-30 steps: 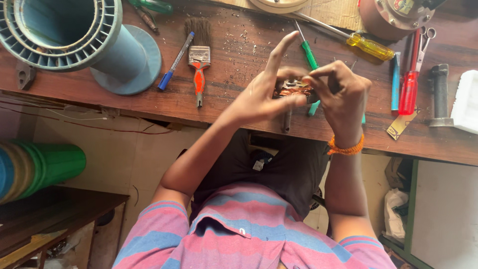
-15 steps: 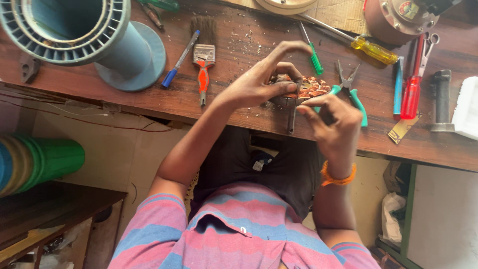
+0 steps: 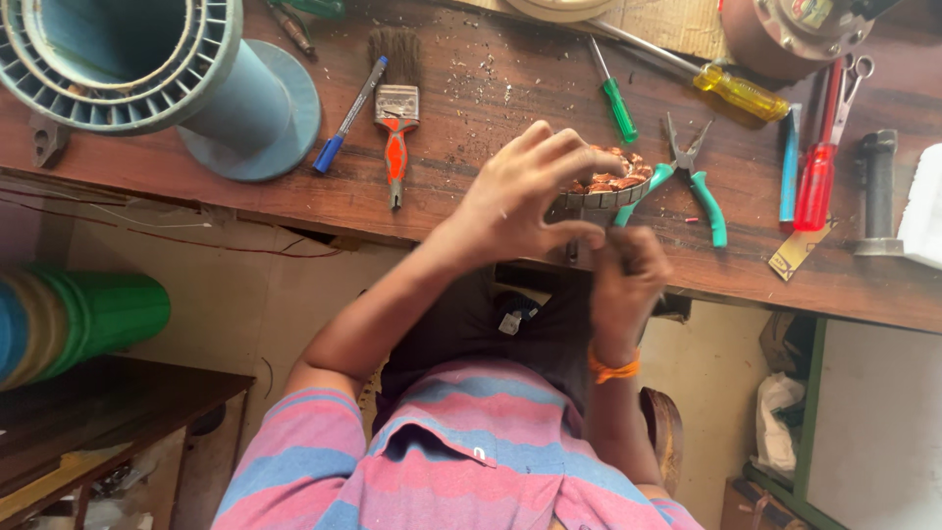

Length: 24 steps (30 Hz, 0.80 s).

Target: The person works on an electric motor armature at a cluttered workbench, pressing and seating copper windings around the rotor core by hand and turning the part to reach different sides. Near the end they hold the armature up and use a small flat tool to work around the commutator slots.

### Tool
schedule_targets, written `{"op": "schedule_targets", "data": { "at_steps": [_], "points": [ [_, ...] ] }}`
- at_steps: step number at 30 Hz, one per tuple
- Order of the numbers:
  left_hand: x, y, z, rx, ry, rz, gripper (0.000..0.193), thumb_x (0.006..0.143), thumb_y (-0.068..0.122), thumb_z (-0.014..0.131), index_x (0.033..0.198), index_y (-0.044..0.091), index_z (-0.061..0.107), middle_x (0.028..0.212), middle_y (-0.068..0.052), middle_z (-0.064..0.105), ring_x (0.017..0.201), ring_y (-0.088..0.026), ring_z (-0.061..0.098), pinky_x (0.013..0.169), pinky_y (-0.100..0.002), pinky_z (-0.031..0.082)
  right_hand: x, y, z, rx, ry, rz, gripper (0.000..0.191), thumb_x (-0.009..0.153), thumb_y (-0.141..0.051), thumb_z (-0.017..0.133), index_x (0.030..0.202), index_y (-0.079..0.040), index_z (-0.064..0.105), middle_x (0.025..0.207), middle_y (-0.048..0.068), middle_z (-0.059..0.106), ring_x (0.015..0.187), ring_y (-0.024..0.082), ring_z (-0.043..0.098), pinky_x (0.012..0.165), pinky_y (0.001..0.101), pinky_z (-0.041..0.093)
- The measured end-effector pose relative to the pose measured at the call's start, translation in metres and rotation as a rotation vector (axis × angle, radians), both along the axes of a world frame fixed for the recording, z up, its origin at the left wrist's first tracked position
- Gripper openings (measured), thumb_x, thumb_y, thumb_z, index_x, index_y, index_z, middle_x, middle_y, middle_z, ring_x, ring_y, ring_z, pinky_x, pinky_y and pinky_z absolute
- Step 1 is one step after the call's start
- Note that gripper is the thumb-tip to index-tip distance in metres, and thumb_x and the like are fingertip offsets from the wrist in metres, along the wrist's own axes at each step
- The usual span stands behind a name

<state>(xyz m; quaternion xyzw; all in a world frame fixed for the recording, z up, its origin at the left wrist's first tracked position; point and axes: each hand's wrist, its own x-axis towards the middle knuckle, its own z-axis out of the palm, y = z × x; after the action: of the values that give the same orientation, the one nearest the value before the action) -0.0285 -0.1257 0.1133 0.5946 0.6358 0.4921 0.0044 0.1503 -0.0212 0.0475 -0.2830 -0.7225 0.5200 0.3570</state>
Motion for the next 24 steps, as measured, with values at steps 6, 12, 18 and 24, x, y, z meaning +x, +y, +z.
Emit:
{"op": "schedule_targets", "data": {
  "at_steps": [6,12,18,24],
  "points": [
    [0.025,0.008,-0.017,0.068,0.055,0.221,0.043,0.08,0.019,0.086,0.118,0.016,0.067,0.117,-0.004,0.06,0.105,-0.027,0.056,0.094,-0.041,0.049,0.01,0.044,0.027,0.047,0.029,0.16,0.005,0.101,0.003,0.075,0.105,0.003,0.073,0.097,0.002,0.071,0.091,0.007,0.062,0.082,0.0235,0.05],
    [0.031,0.01,-0.021,0.062,0.032,0.243,0.041,0.081,0.016,0.085,0.117,0.014,0.066,0.117,-0.005,0.06,0.107,-0.028,0.055,0.095,-0.042,0.048,0.002,0.046,0.059,0.22,-0.051,0.2,0.008,0.099,0.004,0.077,0.105,0.003,0.073,0.093,0.004,0.071,0.083,0.008,0.062,0.075,0.0233,0.049],
    [0.035,0.01,-0.021,0.064,0.036,0.276,0.041,0.083,0.018,0.086,0.118,0.015,0.065,0.118,-0.004,0.059,0.107,-0.029,0.055,0.096,-0.042,0.048,-0.024,0.048,0.081,0.379,-0.094,0.282,0.008,0.099,0.005,0.077,0.105,0.002,0.073,0.09,0.008,0.074,0.081,0.009,0.067,0.074,0.0242,0.052],
    [0.028,0.008,-0.016,0.024,-0.058,0.189,0.06,0.082,0.019,0.086,0.133,0.015,0.054,0.119,-0.006,0.059,0.107,-0.03,0.054,0.097,-0.044,0.046,-0.036,0.076,0.096,0.412,-0.156,0.496,0.009,0.099,0.003,0.074,0.108,0.001,0.074,0.096,0.011,0.077,0.089,0.012,0.075,0.076,0.026,0.056]
  ]
}}
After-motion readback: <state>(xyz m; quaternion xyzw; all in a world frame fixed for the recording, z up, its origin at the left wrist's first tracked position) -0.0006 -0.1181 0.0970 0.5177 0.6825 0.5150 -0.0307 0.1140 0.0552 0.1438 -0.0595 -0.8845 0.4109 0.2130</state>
